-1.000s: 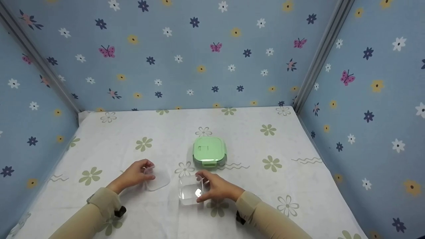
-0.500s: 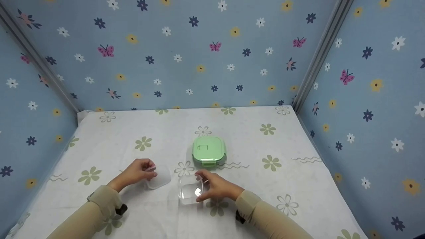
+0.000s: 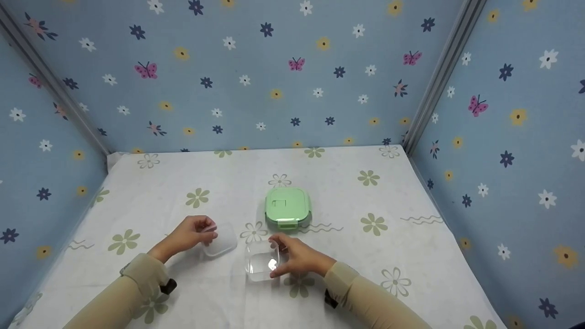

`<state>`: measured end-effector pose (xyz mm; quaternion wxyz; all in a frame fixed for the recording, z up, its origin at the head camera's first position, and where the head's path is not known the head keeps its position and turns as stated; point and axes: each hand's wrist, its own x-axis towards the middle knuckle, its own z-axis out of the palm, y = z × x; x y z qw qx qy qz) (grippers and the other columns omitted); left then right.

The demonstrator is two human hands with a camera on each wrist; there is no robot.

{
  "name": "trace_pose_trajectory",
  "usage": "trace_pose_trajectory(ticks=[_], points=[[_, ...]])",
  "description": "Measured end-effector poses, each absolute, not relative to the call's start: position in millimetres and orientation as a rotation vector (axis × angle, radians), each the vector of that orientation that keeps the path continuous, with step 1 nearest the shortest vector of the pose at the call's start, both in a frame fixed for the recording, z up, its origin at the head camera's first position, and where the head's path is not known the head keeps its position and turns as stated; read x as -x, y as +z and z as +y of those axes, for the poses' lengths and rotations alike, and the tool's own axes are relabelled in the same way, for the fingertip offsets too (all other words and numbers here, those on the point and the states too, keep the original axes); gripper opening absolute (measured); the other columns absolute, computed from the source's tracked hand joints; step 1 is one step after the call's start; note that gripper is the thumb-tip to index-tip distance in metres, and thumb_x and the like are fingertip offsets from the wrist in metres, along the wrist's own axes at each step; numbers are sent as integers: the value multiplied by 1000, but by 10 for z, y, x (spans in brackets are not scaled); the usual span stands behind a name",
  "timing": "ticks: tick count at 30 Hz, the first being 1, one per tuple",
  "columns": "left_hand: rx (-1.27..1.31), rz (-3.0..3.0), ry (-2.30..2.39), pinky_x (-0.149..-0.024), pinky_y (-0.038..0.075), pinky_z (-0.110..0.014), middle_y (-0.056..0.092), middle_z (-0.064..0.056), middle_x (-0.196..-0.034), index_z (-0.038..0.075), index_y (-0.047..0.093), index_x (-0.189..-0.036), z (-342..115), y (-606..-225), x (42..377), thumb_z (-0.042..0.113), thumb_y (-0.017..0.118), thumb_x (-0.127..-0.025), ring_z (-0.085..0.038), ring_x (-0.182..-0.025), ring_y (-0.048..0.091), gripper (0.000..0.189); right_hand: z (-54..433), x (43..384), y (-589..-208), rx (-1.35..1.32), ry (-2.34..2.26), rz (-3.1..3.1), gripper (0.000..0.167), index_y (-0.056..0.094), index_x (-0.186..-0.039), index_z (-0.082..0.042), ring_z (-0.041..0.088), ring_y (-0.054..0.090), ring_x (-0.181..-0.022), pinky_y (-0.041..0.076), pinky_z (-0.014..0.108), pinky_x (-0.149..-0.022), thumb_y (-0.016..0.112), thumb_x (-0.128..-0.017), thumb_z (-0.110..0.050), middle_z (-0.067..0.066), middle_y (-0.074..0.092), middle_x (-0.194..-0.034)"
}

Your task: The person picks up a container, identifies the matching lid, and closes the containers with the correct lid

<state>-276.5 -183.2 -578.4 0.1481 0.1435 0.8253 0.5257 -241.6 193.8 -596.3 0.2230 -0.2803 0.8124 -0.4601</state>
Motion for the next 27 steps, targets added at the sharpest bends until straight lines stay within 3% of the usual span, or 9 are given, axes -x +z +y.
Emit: trace_pose_trajectory(ticks=[27], points=[[-446,2334,1632,-71,61,-26,69,-3,-89,-2,68,-106,-1678,-5615,2771,7,74,-100,-15,-78,69,12,1942,2410,-5943,808,-1237,2276,93,47,-154,-3,36,60,-140,46,55,-123,97,-79,-25,13,60,-145]])
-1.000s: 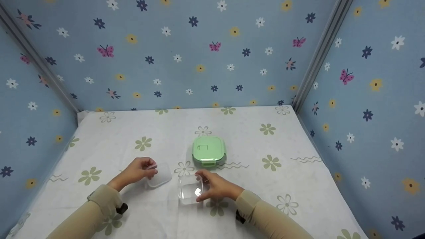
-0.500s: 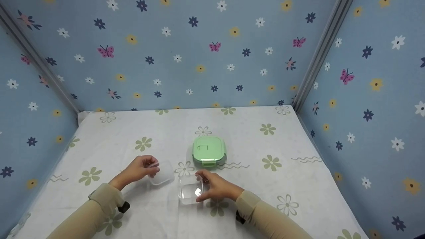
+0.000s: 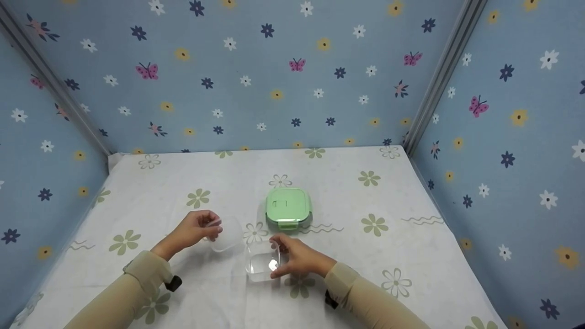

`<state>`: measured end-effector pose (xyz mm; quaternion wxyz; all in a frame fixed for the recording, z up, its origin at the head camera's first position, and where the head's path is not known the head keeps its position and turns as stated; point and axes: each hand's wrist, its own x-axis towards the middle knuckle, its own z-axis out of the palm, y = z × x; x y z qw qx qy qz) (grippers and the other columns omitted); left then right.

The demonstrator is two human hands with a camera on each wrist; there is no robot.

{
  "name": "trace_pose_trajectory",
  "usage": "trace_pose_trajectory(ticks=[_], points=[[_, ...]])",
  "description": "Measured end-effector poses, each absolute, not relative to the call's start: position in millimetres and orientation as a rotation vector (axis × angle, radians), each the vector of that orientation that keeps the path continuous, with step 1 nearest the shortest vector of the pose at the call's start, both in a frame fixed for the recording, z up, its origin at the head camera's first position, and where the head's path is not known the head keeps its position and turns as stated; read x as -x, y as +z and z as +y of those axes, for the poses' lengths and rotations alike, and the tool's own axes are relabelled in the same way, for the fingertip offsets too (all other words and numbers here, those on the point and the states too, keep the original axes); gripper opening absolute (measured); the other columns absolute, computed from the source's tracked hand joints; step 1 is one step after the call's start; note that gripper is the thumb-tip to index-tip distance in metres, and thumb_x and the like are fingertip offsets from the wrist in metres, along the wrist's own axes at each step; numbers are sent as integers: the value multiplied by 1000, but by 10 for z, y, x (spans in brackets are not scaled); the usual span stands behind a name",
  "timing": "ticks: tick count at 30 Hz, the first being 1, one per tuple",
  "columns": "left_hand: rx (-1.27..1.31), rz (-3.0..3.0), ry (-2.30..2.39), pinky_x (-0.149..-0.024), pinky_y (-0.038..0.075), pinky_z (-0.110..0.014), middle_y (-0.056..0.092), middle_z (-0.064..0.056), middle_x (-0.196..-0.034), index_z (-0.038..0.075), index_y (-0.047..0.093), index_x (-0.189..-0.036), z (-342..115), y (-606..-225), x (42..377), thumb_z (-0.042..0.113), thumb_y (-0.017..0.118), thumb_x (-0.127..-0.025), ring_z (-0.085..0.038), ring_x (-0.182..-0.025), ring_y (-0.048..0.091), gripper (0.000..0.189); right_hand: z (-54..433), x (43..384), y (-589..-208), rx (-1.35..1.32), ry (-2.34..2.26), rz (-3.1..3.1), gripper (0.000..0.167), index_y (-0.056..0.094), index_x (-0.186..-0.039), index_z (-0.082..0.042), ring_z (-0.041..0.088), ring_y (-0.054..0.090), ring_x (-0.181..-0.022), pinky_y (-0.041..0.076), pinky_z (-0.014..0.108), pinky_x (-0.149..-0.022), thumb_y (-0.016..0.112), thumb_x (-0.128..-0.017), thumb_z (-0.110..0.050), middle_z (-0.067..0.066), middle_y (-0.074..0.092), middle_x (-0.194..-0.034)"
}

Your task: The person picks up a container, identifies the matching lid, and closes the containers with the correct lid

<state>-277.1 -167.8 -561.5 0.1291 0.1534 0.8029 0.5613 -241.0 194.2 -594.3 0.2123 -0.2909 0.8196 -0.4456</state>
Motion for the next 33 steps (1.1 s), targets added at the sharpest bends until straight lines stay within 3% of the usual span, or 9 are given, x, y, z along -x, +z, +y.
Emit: trace_pose_trajectory(ticks=[26,33], points=[[-453,2247,1766,-71,63,-26,72,-2,-87,-6,69,-106,-1532,-5467,2768,4,74,-100,-12,-74,71,13,1914,2378,-5942,764,-1252,2281,94,43,-155,-2,41,58,-142,44,59,-123,97,-81,-21,18,57,-149],[-426,2237,1772,-72,63,-26,72,-2,-88,-5,69,-106,-1521,-5453,2759,5,75,-99,-12,-76,71,14,1936,2388,-5934,793,-1202,2288,104,38,-162,-1,41,57,-143,42,61,-124,98,-81,-27,22,56,-153]])
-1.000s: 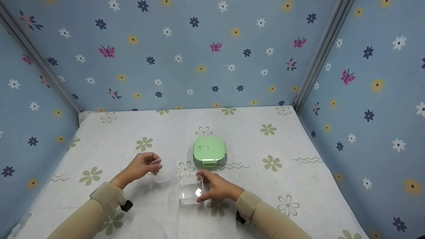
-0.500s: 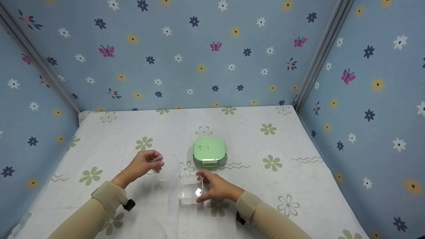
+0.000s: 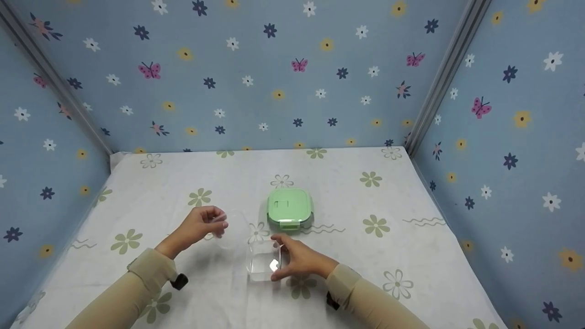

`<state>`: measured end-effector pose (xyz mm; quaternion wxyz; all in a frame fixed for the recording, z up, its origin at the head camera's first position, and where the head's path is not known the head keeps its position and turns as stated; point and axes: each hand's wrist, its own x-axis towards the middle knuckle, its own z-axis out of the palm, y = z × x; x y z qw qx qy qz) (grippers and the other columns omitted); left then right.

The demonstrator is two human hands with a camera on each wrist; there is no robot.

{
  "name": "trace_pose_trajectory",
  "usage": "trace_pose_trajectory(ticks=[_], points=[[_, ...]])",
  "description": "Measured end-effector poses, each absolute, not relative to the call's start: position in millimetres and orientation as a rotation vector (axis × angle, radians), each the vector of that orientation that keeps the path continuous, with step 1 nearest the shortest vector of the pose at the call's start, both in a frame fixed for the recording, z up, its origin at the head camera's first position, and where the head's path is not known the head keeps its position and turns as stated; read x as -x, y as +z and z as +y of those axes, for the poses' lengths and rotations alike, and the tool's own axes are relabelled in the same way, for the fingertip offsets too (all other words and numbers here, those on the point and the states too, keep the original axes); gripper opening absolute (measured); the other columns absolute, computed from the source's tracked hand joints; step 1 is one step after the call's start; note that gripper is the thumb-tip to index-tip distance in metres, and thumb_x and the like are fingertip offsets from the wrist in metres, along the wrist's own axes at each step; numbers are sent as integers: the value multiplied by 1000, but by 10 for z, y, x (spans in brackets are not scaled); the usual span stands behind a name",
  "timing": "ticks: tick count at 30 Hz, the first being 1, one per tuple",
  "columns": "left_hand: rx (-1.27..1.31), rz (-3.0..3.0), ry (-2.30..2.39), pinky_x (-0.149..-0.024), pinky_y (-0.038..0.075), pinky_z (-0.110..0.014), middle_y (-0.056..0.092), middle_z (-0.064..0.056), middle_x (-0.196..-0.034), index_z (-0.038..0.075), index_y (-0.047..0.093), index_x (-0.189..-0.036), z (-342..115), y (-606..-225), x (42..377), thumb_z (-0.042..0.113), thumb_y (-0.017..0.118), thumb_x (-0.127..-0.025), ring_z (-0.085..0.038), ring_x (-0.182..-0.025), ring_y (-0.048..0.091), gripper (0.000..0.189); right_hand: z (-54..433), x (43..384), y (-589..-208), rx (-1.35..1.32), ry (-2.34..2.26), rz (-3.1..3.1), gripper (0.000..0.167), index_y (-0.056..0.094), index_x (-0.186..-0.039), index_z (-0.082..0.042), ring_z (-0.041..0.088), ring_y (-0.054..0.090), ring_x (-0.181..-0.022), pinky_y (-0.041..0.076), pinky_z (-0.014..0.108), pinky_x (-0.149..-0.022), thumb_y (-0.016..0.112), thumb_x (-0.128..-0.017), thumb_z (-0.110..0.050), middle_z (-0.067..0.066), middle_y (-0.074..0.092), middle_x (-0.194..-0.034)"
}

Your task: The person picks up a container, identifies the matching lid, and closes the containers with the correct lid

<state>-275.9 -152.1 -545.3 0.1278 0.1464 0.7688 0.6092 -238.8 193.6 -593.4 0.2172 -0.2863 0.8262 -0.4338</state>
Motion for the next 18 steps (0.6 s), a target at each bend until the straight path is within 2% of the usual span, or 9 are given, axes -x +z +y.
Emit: trace_pose_trajectory(ticks=[3,8,18], points=[[-417,2234,1775,-72,63,-26,73,-1,-88,-4,69,-106,-1520,-5452,2766,6,75,-99,-13,-76,71,14,1938,2400,-5904,810,-1203,2285,108,35,-165,1,43,56,-143,42,63,-123,97,-82,-28,24,55,-156],[-415,2222,1783,-71,63,-26,73,-1,-87,-3,69,-106,-1495,-5427,2759,5,75,-98,-13,-75,71,13,1944,2423,-5850,805,-1253,2301,101,37,-163,5,45,58,-140,44,64,-121,94,-85,-25,27,56,-153],[-458,2158,1797,-71,64,-25,71,0,-88,-11,66,-110,-1365,-5404,2729,3,75,-99,-12,-76,71,20,1932,2468,-5728,790,-1327,2333,88,44,-157,9,45,60,-135,46,64,-120,89,-91,-29,31,59,-147]])
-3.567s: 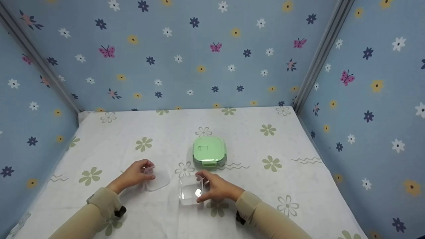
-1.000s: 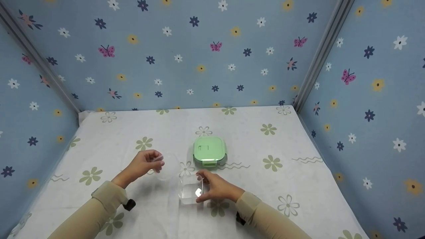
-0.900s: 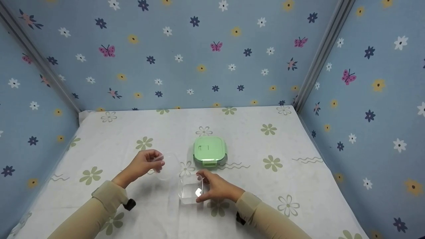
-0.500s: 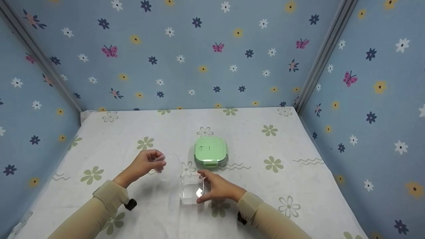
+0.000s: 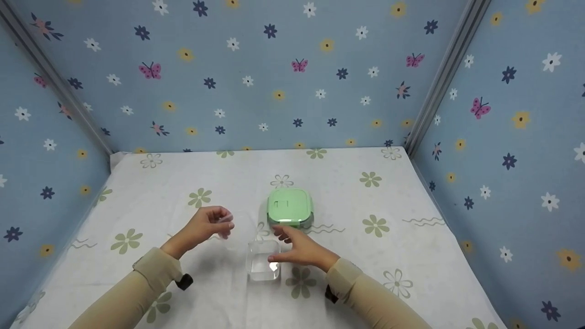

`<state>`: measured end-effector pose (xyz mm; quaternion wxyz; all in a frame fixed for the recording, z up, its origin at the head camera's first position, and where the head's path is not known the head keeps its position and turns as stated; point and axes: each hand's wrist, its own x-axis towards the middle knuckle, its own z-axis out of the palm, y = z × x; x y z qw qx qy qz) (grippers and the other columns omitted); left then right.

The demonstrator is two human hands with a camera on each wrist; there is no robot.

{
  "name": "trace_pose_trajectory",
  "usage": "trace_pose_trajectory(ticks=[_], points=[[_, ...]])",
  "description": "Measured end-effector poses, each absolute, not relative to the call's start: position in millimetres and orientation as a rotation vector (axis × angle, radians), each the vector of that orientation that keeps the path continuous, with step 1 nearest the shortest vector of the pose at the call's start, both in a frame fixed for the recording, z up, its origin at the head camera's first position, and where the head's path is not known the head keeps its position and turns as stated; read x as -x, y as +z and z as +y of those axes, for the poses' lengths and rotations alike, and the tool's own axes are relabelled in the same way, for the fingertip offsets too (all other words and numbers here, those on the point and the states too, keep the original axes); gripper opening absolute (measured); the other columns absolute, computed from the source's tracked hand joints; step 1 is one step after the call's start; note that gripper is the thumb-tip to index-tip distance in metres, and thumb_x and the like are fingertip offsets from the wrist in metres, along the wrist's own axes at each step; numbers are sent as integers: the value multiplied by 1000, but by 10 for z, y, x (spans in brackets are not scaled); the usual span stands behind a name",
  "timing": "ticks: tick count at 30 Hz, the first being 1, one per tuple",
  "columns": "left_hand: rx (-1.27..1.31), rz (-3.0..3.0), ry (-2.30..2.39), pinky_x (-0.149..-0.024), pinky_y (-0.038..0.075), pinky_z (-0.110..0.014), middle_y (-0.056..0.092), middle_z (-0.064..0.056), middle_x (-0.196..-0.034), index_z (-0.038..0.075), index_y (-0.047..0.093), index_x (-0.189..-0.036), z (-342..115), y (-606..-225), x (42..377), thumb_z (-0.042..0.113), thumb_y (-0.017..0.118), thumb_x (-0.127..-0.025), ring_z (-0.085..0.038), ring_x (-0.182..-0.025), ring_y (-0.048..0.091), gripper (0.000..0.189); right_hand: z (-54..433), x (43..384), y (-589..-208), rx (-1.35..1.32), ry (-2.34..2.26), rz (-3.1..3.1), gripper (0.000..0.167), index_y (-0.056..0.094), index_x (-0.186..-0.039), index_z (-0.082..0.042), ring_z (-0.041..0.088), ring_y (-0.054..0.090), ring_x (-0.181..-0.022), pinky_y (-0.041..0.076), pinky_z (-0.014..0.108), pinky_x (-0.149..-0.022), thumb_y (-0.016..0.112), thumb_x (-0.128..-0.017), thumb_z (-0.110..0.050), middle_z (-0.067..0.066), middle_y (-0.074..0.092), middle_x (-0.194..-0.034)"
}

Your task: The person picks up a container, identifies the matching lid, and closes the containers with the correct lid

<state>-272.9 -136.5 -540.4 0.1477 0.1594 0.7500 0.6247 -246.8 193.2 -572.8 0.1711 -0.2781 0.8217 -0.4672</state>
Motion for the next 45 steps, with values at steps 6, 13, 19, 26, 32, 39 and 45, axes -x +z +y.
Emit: trace_pose_trajectory(ticks=[6,13,19,26,32,39,45], points=[[-485,2125,1792,-71,64,-26,71,0,-87,-9,67,-107,-1272,-5403,2699,2,75,-98,-11,-75,71,17,1904,2499,-5679,780,-1433,2346,79,47,-154,12,49,62,-131,50,61,-116,87,-93,-20,34,61,-143],[-487,2118,1771,-72,64,-26,72,0,-88,-13,65,-111,-1182,-5372,2686,3,75,-98,-11,-76,72,22,1897,2522,-5618,702,-1582,2352,67,51,-149,13,47,66,-124,56,54,-110,83,-97,-14,34,65,-135],[-519,2109,1753,-72,64,-26,72,0,-87,-10,68,-109,-1103,-5360,2672,4,75,-98,-11,-75,71,19,1879,2546,-5560,664,-1652,2379,63,54,-147,13,40,70,-118,58,30,-100,82,-98,-14,31,68,-129],[-536,2099,1733,-71,63,-25,72,2,-85,-10,68,-111,-1024,-5345,2654,7,75,-99,-11,-75,70,22,1832,2542,-5501,629,-1695,2346,63,54,-148,11,26,72,-111,58,21,-94,83,-97,-13,25,72,-125],[-572,2061,1738,-70,62,-25,71,3,-84,-11,68,-111,-971,-5351,2639,5,74,-99,-10,-74,70,20,1790,2528,-5461,628,-1777,2235,62,50,-148,15,10,72,-101,60,20,-89,79,-98,-7,32,70,-123],[-602,2049,1724,-69,63,-26,71,3,-84,-5,71,-108,-912,-5377,2636,6,76,-99,-11,-73,69,15,1759,2511,-5444,643,-1815,2203,50,55,-143,15,7,71,-85,61,21,-78,74,-100,0,27,73,-111],[-603,2051,1719,-68,62,-25,71,3,-83,-5,71,-109,-878,-5369,2621,7,76,-99,-10,-73,69,16,1743,2501,-5439,640,-1833,2178,43,58,-139,16,8,70,-81,61,21,-75,71,-100,3,15,74,-103]])
